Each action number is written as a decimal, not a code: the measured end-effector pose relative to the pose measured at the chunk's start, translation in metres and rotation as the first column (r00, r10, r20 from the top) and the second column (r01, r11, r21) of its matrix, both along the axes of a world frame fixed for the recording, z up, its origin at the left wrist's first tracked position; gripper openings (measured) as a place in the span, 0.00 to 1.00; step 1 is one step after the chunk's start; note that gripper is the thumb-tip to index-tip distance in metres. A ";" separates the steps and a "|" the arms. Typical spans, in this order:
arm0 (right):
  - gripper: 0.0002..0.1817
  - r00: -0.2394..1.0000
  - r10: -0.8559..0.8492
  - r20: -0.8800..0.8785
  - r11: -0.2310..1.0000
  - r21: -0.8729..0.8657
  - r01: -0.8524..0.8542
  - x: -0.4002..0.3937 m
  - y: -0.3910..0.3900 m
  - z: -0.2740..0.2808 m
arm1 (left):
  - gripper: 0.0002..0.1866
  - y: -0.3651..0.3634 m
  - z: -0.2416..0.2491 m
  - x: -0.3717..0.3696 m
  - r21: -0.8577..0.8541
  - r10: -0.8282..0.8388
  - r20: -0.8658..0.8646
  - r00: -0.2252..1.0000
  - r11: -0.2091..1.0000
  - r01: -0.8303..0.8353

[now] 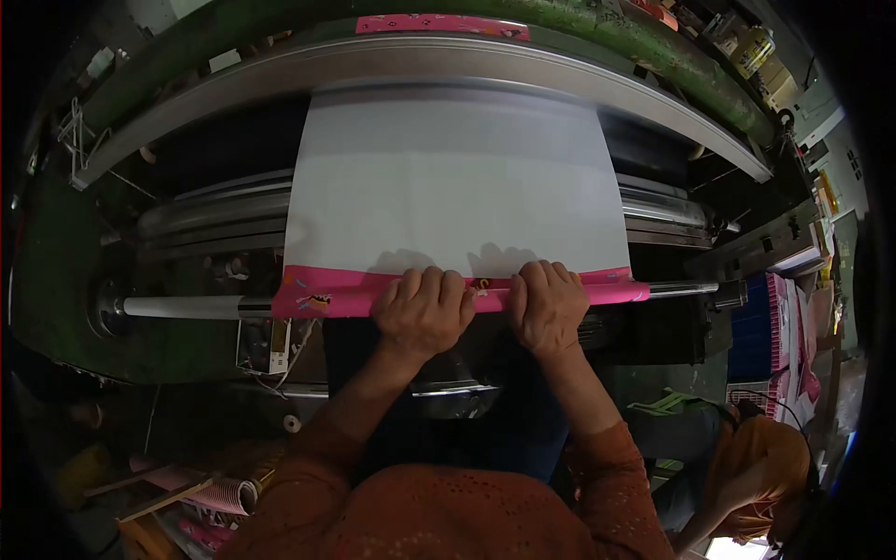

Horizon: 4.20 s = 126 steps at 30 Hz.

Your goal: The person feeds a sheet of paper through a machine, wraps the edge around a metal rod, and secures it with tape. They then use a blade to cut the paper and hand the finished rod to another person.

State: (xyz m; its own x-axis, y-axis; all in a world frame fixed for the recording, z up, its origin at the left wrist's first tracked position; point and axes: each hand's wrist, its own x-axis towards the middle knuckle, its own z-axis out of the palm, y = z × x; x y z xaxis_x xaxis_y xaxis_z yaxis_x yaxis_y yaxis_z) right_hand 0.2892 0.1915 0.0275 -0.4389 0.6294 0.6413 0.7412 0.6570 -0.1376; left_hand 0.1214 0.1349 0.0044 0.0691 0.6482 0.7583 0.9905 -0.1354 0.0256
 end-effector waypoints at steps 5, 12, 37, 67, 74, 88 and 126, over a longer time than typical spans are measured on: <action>0.12 1.000 -0.011 0.007 0.996 -0.085 0.011 -0.002 0.000 0.006 | 0.11 -0.001 0.012 0.000 -0.104 0.015 0.018 1.000 0.994 -0.013; 0.12 0.999 -0.039 0.001 0.972 -0.232 0.038 -0.004 0.006 0.023 | 0.05 0.002 0.044 0.003 -0.400 -0.036 0.300 0.953 0.903 0.159; 0.25 0.995 -0.050 -0.081 0.999 -0.003 0.050 -0.007 0.023 0.038 | 0.28 0.021 0.050 0.019 -0.266 -0.093 0.129 0.987 0.956 0.125; 0.07 0.643 0.286 -0.710 0.555 -0.425 -0.716 -0.042 0.071 0.135 | 0.09 -0.083 -0.130 -0.019 -0.454 -0.077 0.751 0.656 0.662 0.597; 0.05 0.829 0.243 -0.504 0.199 -0.810 -0.551 -0.003 -0.067 -0.015 | 0.07 -0.087 -0.079 -0.006 0.310 -0.150 0.946 -0.287 0.677 0.667; 0.10 0.999 -0.015 -0.030 0.683 -0.730 -0.011 0.085 -0.112 -0.145 | 0.06 -0.072 -0.135 -0.004 -0.467 -0.128 0.302 0.944 0.844 0.264; 0.05 0.812 0.584 -0.012 0.686 -0.528 -0.501 -0.215 0.046 0.029 | 0.20 -0.081 0.030 -0.063 -0.006 -0.211 0.241 0.947 0.976 0.219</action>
